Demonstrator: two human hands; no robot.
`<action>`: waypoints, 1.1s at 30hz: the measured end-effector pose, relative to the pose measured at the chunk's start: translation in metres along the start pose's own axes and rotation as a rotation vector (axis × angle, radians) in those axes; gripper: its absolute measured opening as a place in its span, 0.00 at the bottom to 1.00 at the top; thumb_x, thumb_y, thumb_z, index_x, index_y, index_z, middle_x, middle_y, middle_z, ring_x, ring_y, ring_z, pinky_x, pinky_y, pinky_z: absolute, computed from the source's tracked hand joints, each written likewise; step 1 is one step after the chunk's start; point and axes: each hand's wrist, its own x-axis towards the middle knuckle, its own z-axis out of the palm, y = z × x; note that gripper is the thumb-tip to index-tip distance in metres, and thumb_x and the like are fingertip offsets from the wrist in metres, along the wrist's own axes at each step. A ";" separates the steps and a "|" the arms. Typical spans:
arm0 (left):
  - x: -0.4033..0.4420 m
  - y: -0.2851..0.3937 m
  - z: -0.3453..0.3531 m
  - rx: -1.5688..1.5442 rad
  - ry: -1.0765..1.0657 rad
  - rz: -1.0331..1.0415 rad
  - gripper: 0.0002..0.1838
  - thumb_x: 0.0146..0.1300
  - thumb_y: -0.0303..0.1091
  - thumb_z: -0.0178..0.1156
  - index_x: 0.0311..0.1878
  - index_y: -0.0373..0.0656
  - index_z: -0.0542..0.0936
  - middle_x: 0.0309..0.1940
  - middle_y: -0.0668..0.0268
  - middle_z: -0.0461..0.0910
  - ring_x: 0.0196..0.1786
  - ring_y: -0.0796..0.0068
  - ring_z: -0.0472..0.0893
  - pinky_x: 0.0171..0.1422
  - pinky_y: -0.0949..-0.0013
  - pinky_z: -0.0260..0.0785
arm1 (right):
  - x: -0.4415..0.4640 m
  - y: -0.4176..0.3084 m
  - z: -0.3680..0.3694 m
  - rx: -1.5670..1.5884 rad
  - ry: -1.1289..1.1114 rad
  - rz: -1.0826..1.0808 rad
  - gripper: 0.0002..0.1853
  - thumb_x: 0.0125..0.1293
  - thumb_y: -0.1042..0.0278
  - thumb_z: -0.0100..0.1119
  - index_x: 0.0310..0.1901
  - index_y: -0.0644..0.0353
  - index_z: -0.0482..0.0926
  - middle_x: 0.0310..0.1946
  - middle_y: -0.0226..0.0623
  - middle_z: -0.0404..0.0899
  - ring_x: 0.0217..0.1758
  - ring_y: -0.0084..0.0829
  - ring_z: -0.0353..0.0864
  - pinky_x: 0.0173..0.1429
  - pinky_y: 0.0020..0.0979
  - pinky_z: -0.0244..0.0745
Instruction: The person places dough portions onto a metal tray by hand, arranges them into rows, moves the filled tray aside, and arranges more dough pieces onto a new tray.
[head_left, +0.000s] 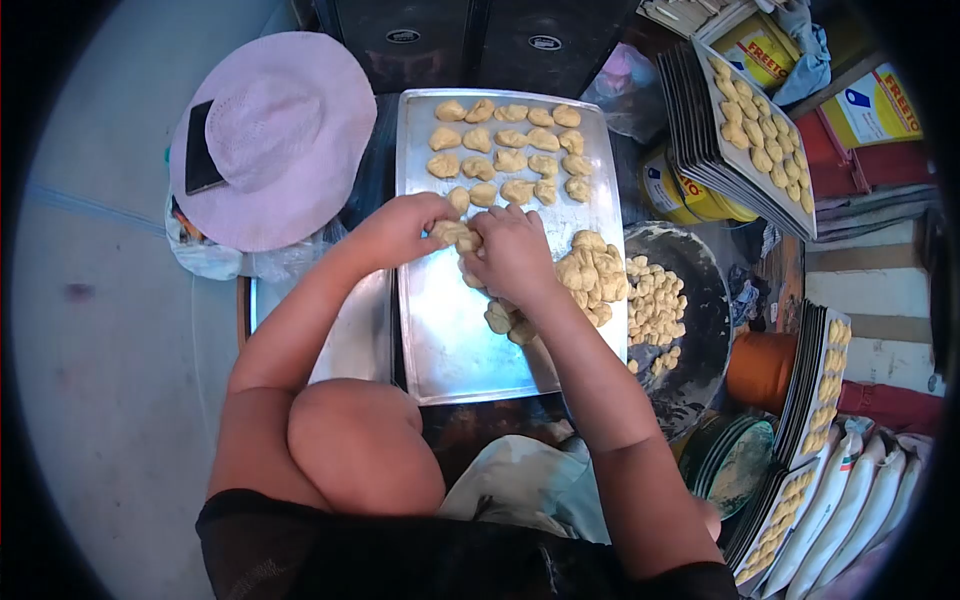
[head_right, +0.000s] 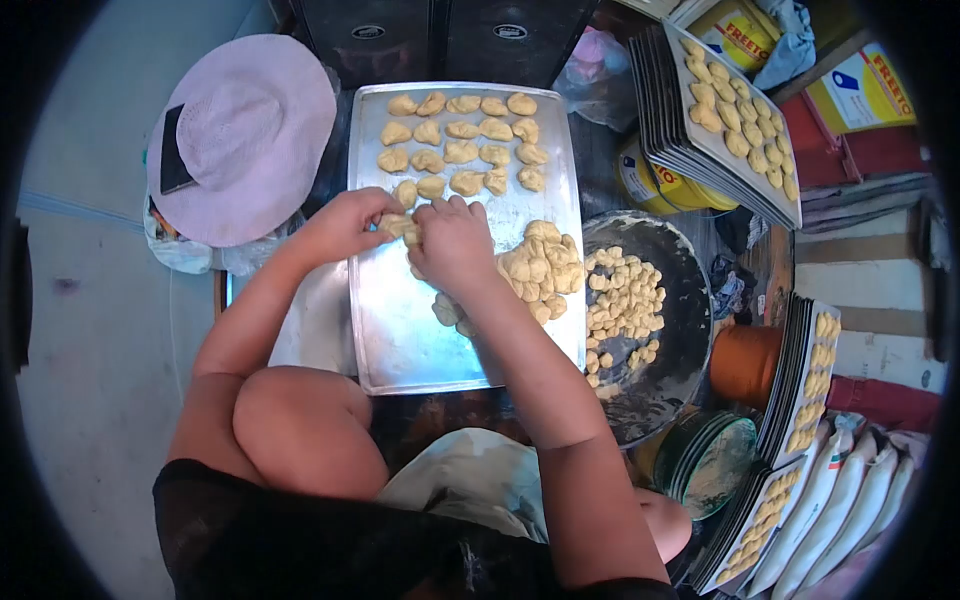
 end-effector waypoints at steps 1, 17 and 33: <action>0.001 0.000 -0.001 0.005 -0.020 0.015 0.18 0.54 0.27 0.68 0.49 0.38 0.81 0.39 0.57 0.78 0.41 0.60 0.79 0.47 0.62 0.72 | 0.002 -0.002 -0.002 -0.032 -0.028 0.007 0.18 0.52 0.56 0.70 0.44 0.55 0.85 0.39 0.40 0.81 0.53 0.41 0.77 0.62 0.41 0.64; 0.005 0.017 0.015 0.354 0.006 -0.031 0.18 0.58 0.33 0.66 0.53 0.41 0.81 0.46 0.58 0.76 0.52 0.54 0.78 0.55 0.57 0.72 | -0.005 0.062 -0.013 0.419 0.186 0.278 0.16 0.52 0.73 0.69 0.43 0.61 0.80 0.32 0.43 0.82 0.34 0.38 0.83 0.40 0.36 0.77; 0.072 0.026 0.068 0.550 0.149 0.488 0.11 0.61 0.38 0.63 0.44 0.46 0.80 0.46 0.67 0.79 0.54 0.64 0.76 0.58 0.56 0.64 | -0.015 0.112 -0.028 0.412 0.155 0.213 0.13 0.56 0.71 0.65 0.44 0.60 0.84 0.35 0.46 0.85 0.37 0.41 0.86 0.44 0.36 0.78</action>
